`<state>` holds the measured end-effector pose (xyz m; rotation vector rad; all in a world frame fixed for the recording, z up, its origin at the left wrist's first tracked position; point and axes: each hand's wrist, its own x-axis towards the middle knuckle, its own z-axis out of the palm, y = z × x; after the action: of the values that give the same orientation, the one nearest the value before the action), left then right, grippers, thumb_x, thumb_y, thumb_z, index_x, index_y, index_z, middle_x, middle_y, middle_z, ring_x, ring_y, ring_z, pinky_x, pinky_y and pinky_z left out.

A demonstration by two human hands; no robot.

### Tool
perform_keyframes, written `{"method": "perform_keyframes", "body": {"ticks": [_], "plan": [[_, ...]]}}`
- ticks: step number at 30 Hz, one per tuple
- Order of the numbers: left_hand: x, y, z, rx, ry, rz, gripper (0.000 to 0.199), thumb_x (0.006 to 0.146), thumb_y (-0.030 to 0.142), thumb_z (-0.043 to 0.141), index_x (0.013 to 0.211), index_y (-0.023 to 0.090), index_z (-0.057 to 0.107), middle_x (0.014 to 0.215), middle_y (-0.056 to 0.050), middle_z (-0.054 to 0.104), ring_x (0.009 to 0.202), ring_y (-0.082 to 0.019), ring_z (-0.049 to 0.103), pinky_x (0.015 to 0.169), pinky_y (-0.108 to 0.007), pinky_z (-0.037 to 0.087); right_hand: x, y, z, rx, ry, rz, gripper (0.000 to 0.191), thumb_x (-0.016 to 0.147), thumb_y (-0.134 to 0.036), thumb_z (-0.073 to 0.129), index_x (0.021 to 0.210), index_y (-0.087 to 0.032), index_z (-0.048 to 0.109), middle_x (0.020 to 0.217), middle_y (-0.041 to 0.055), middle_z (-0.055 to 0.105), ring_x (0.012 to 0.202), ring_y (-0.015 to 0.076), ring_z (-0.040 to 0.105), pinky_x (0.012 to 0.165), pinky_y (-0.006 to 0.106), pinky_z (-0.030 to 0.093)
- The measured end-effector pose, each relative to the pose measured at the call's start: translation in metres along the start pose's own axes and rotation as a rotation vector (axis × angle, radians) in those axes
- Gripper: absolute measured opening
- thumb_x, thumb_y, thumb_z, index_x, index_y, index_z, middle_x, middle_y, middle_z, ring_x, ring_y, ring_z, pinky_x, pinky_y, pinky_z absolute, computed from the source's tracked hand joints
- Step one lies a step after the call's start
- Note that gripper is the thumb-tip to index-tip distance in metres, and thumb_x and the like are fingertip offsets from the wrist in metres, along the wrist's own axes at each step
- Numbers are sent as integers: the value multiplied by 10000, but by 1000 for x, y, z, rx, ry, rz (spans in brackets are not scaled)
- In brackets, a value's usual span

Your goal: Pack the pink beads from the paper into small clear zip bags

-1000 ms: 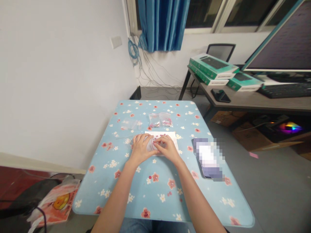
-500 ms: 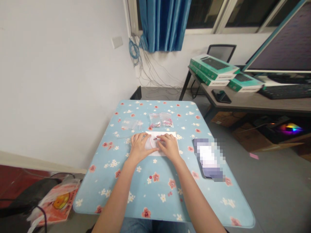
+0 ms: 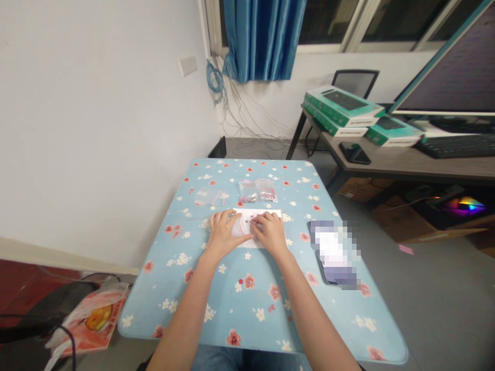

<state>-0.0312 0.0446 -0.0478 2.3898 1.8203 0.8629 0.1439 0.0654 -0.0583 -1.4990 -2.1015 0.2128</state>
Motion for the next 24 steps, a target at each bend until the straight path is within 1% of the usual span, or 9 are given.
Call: {"method": "perform_keyframes", "body": {"ticks": [5, 10, 12, 17, 19, 24], "plan": [[0, 0, 0, 2, 1, 4, 589, 661, 574, 680, 1142, 249, 582, 1192, -76, 558, 1094, -270, 460, 969, -438, 314, 0, -1, 0, -18, -14, -6, 123, 829, -282, 575, 864, -238, 684, 886, 46, 612, 879, 218, 468, 777, 345, 312], [0, 1, 0, 1, -11, 11, 580, 661, 549, 692, 1150, 260, 580, 1194, -74, 555, 1096, -274, 461, 970, -444, 317, 0, -1, -1, 20, 10, 1, 117, 827, -281, 577, 847, -235, 683, 855, 44, 611, 859, 215, 466, 773, 341, 318], [0, 1, 0, -5, -15, 12, 594, 650, 559, 695, 1151, 263, 579, 1197, -74, 556, 1095, -275, 462, 974, -447, 312, 0, 0, -2, 98, 16, 10, 123, 828, -278, 575, 854, -230, 685, 847, 42, 617, 850, 212, 475, 776, 338, 330], [0, 2, 0, -32, -18, 16, 656, 613, 623, 687, 1149, 261, 580, 1194, -65, 562, 1091, -269, 466, 968, -434, 310, 0, 0, -10, 413, -14, -4, 131, 829, -268, 575, 878, -222, 688, 817, 35, 628, 829, 194, 510, 778, 323, 373], [0, 2, 0, -41, -15, 18, 662, 612, 635, 679, 1147, 260, 581, 1194, -64, 564, 1093, -266, 465, 965, -426, 310, 0, 0, -14, 507, -19, -9, 133, 828, -278, 579, 882, -221, 686, 810, 33, 626, 834, 191, 520, 788, 325, 379], [0, 4, -1, -64, -24, 49, 688, 600, 649, 678, 1152, 249, 580, 1193, -67, 567, 1103, -261, 467, 972, -418, 306, -1, -5, -17, 601, -39, -14, 142, 826, -314, 582, 870, -223, 681, 790, 30, 620, 844, 196, 532, 813, 347, 377]]}}
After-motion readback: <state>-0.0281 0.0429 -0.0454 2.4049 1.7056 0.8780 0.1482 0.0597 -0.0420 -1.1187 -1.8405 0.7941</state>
